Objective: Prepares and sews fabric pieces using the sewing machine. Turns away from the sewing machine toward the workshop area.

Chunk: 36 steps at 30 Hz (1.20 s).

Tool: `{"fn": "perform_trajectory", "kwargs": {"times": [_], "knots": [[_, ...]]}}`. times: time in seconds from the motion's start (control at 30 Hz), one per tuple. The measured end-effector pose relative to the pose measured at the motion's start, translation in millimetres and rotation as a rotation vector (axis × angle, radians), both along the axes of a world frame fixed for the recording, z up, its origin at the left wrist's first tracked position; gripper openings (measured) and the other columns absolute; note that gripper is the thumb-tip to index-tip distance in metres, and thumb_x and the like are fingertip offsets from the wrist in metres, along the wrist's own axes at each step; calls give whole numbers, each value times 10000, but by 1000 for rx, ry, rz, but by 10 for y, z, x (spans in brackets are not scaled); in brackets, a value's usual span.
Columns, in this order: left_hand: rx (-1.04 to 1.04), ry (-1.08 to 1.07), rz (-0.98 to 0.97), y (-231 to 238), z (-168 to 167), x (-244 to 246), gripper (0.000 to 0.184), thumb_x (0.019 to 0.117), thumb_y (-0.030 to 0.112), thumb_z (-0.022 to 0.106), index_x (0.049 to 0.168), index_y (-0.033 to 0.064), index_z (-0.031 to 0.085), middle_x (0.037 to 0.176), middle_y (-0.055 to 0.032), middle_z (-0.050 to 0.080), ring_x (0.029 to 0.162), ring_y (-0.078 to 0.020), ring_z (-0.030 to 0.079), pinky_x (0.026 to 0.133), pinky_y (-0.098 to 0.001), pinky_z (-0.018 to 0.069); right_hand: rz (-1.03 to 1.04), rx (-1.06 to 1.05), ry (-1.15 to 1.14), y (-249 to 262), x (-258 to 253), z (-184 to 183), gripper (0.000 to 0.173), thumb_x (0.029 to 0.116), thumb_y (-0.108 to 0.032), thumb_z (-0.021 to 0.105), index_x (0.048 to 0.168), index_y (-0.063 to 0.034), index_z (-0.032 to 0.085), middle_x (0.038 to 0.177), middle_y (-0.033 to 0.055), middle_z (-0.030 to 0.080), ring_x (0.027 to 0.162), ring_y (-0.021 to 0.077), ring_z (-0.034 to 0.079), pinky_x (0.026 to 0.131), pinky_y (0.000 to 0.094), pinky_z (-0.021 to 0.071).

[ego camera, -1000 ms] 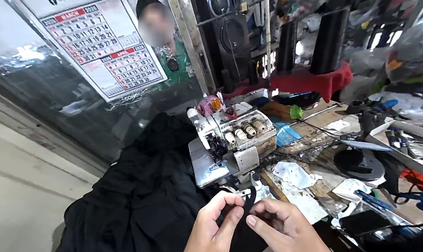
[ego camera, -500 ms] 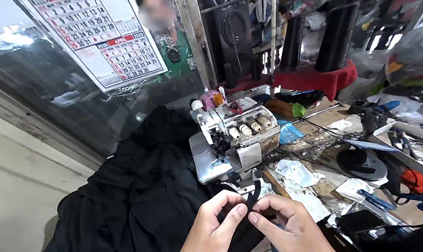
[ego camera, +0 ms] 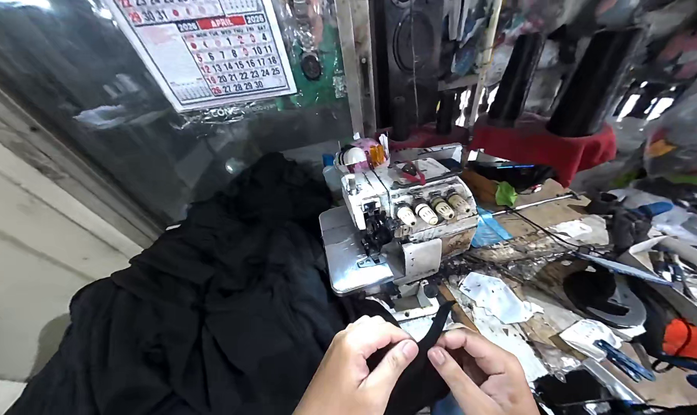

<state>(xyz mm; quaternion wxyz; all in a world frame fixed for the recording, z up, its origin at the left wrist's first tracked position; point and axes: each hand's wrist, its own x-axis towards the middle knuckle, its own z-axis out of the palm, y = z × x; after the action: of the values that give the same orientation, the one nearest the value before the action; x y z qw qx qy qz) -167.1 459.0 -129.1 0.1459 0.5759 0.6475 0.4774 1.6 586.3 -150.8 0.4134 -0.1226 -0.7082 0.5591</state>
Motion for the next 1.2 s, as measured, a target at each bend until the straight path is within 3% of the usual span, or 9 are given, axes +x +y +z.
{"fn": "perform_trajectory", "kwargs": {"times": [0.2,0.33,0.53,0.63,0.83,0.93,1.07,1.13,1.2], "knots": [[-73,146,151,-41,64,74,299,1048,430,553,1006,248,787,919,124,714,924,-38,646,858,-336,511,19,43,40,47,-19,-76,77,965,-64,679,987,-1,717,916,77,716,813,143,696,728,294,613],[-53,190,159,-44,135,111,290,1043,425,565,996,242,785,887,110,701,898,-49,634,828,-325,498,-38,61,12,35,-36,-22,106,964,-77,661,961,8,724,904,54,730,808,109,702,728,265,610],[-36,174,168,-58,138,115,279,1040,404,571,984,230,781,888,105,699,895,-50,640,821,-317,511,-17,45,32,30,-22,-40,95,963,-69,677,972,11,726,907,77,726,807,136,705,729,284,617],[-51,152,162,-99,265,145,341,1056,418,529,978,188,769,936,36,717,942,-108,653,860,-371,491,28,49,71,51,-25,-23,79,965,-60,677,983,7,715,909,82,710,807,142,690,716,283,608],[-42,204,202,-8,38,76,301,1055,389,528,901,197,701,825,90,655,849,-63,631,882,-376,496,9,14,-10,72,-82,-91,79,967,-82,685,976,-18,731,902,70,721,770,145,692,666,294,610],[-176,108,114,-8,-150,-96,294,1062,384,540,936,167,694,757,48,648,691,-76,627,633,-320,541,13,1,-178,135,-133,-217,100,976,-151,693,995,-69,745,927,19,738,781,116,703,687,292,617],[-235,123,36,22,347,-308,340,1067,375,515,992,114,719,862,-14,686,767,-104,651,699,-332,550,-14,39,-209,229,-306,25,137,975,-225,694,983,-106,762,914,-18,743,767,82,696,661,275,603],[-177,250,143,191,548,-404,377,1053,420,512,924,135,723,819,11,669,730,-79,633,661,-304,538,-97,48,-183,302,-518,180,159,963,-273,693,949,-139,776,864,-55,750,759,45,706,672,241,605],[-193,421,249,416,528,-635,341,1023,439,528,868,197,711,736,75,641,672,-47,614,593,-290,521,-183,78,-156,432,-798,122,134,927,-295,717,884,-181,773,796,-100,731,719,14,692,646,224,602]]}}
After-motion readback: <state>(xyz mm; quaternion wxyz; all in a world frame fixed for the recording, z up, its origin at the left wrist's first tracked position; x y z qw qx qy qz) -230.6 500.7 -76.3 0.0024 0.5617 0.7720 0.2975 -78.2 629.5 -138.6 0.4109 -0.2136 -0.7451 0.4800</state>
